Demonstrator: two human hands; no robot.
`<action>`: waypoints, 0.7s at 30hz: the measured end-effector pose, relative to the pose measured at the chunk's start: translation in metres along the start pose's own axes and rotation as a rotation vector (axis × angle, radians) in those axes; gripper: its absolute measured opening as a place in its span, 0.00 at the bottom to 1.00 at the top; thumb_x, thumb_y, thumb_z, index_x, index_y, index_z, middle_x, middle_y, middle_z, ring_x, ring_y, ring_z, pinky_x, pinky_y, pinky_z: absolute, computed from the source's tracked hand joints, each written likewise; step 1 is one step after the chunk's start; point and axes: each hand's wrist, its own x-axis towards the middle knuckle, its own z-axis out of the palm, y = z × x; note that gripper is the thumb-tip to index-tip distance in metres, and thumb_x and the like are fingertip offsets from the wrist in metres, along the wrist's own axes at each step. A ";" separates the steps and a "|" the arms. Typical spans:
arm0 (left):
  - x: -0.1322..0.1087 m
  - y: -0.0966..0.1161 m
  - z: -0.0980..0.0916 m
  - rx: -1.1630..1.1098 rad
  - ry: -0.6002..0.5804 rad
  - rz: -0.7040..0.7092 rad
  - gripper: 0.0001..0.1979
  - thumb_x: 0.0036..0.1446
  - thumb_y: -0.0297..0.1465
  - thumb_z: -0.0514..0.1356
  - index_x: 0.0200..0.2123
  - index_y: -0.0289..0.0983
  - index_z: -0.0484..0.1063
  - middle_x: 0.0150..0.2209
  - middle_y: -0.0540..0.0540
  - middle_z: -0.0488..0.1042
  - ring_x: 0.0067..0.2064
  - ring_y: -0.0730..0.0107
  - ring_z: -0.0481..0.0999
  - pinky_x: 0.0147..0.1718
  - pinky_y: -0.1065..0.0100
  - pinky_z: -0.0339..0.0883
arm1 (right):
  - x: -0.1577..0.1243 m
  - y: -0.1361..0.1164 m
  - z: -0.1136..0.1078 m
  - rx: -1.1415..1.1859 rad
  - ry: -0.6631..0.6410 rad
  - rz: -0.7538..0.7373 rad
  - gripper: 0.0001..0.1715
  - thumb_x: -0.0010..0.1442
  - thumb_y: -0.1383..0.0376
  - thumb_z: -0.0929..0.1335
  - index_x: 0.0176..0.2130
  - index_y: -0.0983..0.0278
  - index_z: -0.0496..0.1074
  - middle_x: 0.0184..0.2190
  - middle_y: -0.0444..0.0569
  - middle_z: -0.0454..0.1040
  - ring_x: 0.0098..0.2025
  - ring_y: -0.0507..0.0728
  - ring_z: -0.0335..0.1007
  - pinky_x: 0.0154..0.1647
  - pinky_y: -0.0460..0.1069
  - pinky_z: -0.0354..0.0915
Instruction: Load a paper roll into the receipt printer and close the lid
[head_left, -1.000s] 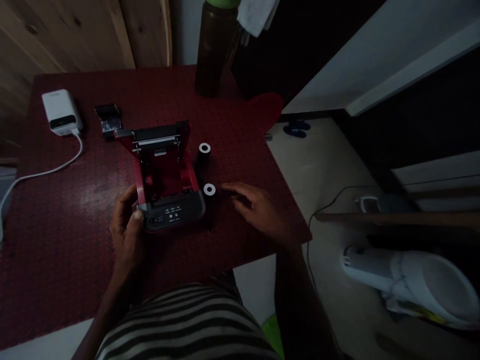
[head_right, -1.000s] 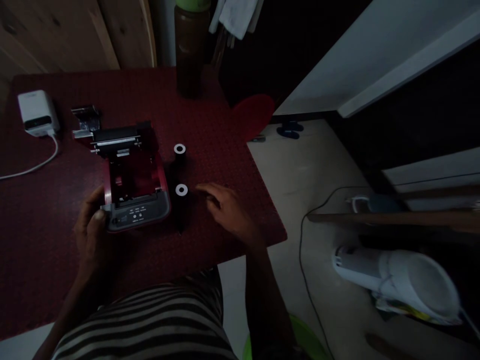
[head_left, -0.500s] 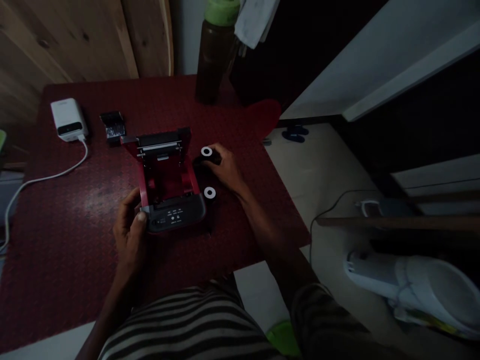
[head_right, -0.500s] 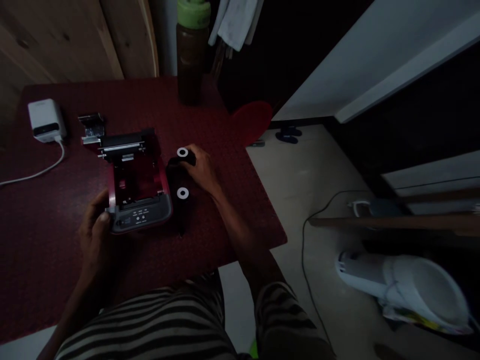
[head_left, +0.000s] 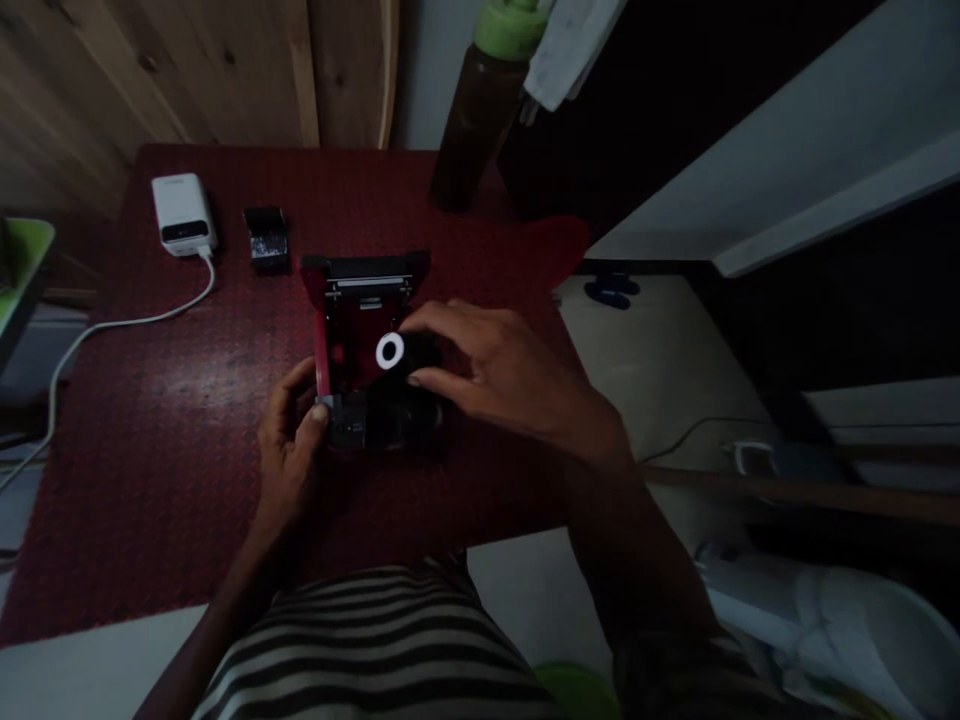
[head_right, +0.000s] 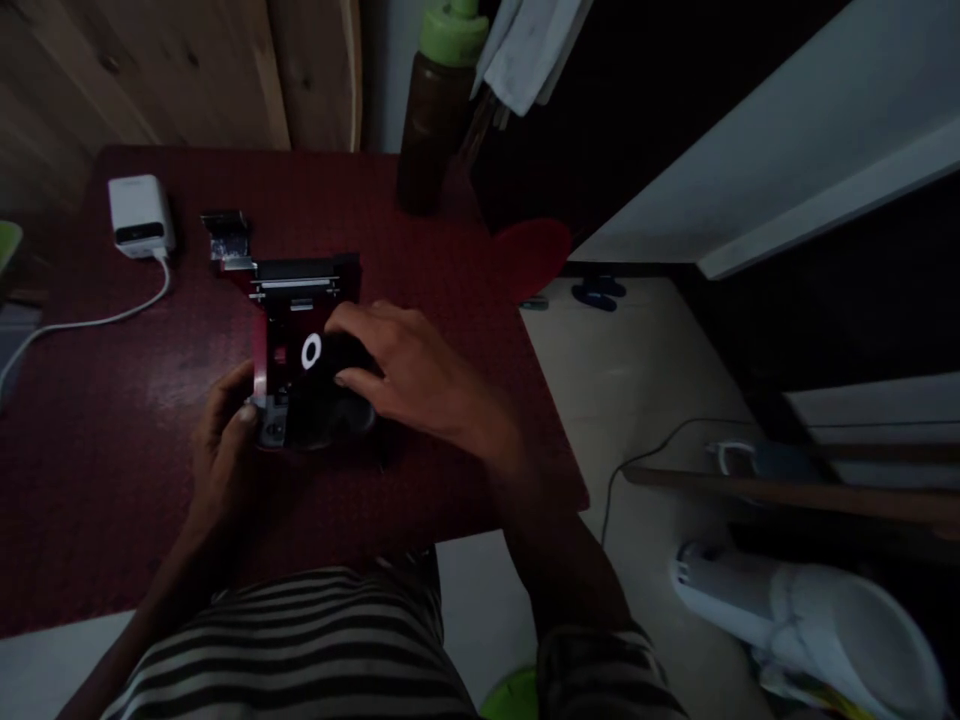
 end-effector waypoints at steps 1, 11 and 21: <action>0.000 0.000 0.000 0.000 -0.001 -0.008 0.26 0.74 0.51 0.67 0.68 0.47 0.80 0.64 0.42 0.83 0.62 0.52 0.85 0.57 0.55 0.81 | 0.007 -0.003 0.008 -0.048 -0.034 -0.008 0.15 0.70 0.73 0.75 0.53 0.60 0.79 0.50 0.50 0.85 0.52 0.62 0.81 0.58 0.57 0.73; -0.002 0.002 -0.003 0.016 -0.024 -0.066 0.28 0.74 0.51 0.66 0.69 0.46 0.78 0.68 0.39 0.80 0.69 0.46 0.81 0.68 0.46 0.76 | 0.042 -0.034 0.048 -0.475 -0.236 0.166 0.18 0.72 0.80 0.70 0.56 0.66 0.81 0.50 0.59 0.85 0.57 0.66 0.81 0.58 0.56 0.72; -0.002 0.006 -0.001 0.003 -0.017 -0.085 0.26 0.74 0.49 0.67 0.69 0.46 0.79 0.67 0.39 0.82 0.67 0.46 0.83 0.65 0.47 0.79 | 0.061 -0.010 0.070 -0.496 -0.225 0.189 0.17 0.72 0.75 0.70 0.55 0.63 0.83 0.51 0.61 0.87 0.48 0.67 0.85 0.47 0.56 0.77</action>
